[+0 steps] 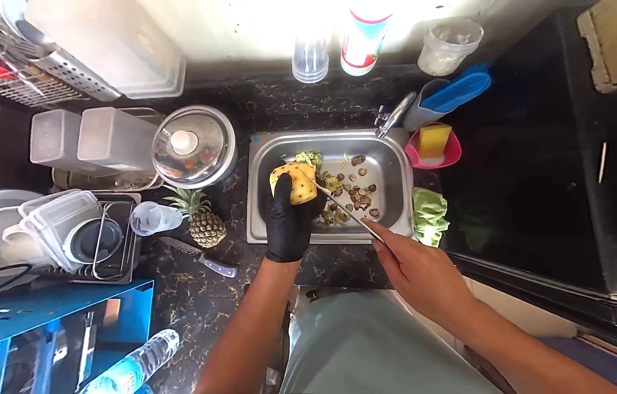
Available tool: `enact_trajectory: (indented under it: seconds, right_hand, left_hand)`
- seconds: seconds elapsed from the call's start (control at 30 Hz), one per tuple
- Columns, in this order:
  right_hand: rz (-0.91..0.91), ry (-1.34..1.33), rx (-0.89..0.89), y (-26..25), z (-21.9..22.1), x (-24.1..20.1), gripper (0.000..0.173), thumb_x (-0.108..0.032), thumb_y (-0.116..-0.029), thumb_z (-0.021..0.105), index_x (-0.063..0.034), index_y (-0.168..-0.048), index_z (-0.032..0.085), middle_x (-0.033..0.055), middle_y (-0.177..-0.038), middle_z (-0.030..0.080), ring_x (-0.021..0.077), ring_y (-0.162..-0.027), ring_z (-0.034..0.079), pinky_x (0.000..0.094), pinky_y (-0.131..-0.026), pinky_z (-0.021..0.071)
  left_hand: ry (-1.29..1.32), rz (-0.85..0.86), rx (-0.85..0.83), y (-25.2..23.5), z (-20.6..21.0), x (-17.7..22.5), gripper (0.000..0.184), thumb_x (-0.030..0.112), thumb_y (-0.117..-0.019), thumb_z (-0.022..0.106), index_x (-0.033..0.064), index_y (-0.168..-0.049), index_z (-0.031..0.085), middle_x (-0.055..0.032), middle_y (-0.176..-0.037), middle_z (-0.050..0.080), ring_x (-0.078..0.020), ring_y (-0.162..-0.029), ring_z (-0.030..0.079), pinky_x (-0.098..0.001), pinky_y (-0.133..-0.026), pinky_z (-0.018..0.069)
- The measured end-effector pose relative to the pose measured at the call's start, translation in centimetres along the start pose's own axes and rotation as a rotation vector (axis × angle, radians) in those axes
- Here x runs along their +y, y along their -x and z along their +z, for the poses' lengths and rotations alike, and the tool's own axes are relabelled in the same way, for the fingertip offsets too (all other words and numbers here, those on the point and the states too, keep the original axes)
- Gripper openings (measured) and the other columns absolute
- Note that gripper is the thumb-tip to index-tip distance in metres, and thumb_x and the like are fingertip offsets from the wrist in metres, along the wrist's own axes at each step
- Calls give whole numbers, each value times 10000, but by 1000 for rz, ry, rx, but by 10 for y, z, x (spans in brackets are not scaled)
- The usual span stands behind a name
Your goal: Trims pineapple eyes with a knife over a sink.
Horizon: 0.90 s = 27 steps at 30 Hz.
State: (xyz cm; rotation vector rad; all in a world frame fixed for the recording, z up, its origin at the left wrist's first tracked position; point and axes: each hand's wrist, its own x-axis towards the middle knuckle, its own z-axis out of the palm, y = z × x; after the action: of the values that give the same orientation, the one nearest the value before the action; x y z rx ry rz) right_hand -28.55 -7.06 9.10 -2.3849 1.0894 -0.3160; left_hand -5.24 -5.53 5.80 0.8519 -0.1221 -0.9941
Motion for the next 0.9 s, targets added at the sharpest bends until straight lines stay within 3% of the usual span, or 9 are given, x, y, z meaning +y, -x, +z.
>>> enact_trajectory:
  seconds: [0.2,0.37,0.47,0.53,0.6,0.73,0.83,0.9]
  right_hand:
    - [5,94,10,1,4,0,433,-265,-1077,409,-212,-1463,595,43,-774,669,203,-562,617,382,-466,495]
    - [58,148,-12,-5,13,-5,447,-246,-1072,408,-221,-1491,563,69,-785,665,241,-566,632,404,-473,514]
    - [62,159,-52,-7,11,-5,455,-255,-1073,402,-246,-1504,548,67,-784,660,243,-570,635,405,-477,516]
    - [58,138,-47,-7,14,-5,443,-257,-1078,399,-223,-1487,565,73,-802,676,249,-582,649,413,-484,525]
    - [64,122,-43,-6,17,-6,441,-263,-1086,392,-210,-1492,556,73,-826,687,246,-600,657,412,-497,532]
    - [124,134,1,-7,11,1,439,-248,-1081,396,-182,-1481,565,89,-838,701,269,-628,676,443,-518,549]
    - [203,63,53,-8,16,24,434,-267,-1094,390,-126,-1456,583,117,-862,720,285,-657,682,474,-558,556]
    - [320,105,-139,-12,27,46,455,-281,-1107,356,-129,-1505,515,163,-943,733,355,-787,723,537,-678,582]
  left_hand:
    - [11,23,-48,-1,1,-1,365,294,-1072,506,140,-1401,467,-120,-1252,613,-247,-1136,636,-467,-983,543]
    - [-7,-8,7,9,-1,-16,451,270,-1039,572,152,-1453,438,-159,-1251,616,-288,-1058,677,-479,-863,601]
    - [-33,-71,123,13,12,-7,341,252,-1092,450,147,-1416,427,-135,-1170,638,-256,-968,696,-438,-778,621]
    - [-42,-91,132,17,15,-6,397,229,-1089,454,149,-1469,373,-136,-1254,599,-251,-1078,660,-440,-889,593]
    - [-25,-59,100,19,8,-16,481,242,-1049,551,124,-1483,382,-177,-1327,574,-292,-1169,622,-482,-977,547]
    - [-81,-10,84,7,-3,-15,447,287,-1061,535,149,-1464,401,-155,-1269,612,-285,-1101,658,-479,-906,585]
    - [-27,1,0,-3,-23,-4,493,214,-1038,573,145,-1489,385,-170,-1306,597,-307,-1154,635,-515,-969,550]
    - [52,-62,-49,-4,-30,-1,467,254,-1027,570,156,-1461,429,-153,-1344,591,-309,-1212,614,-517,-1016,530]
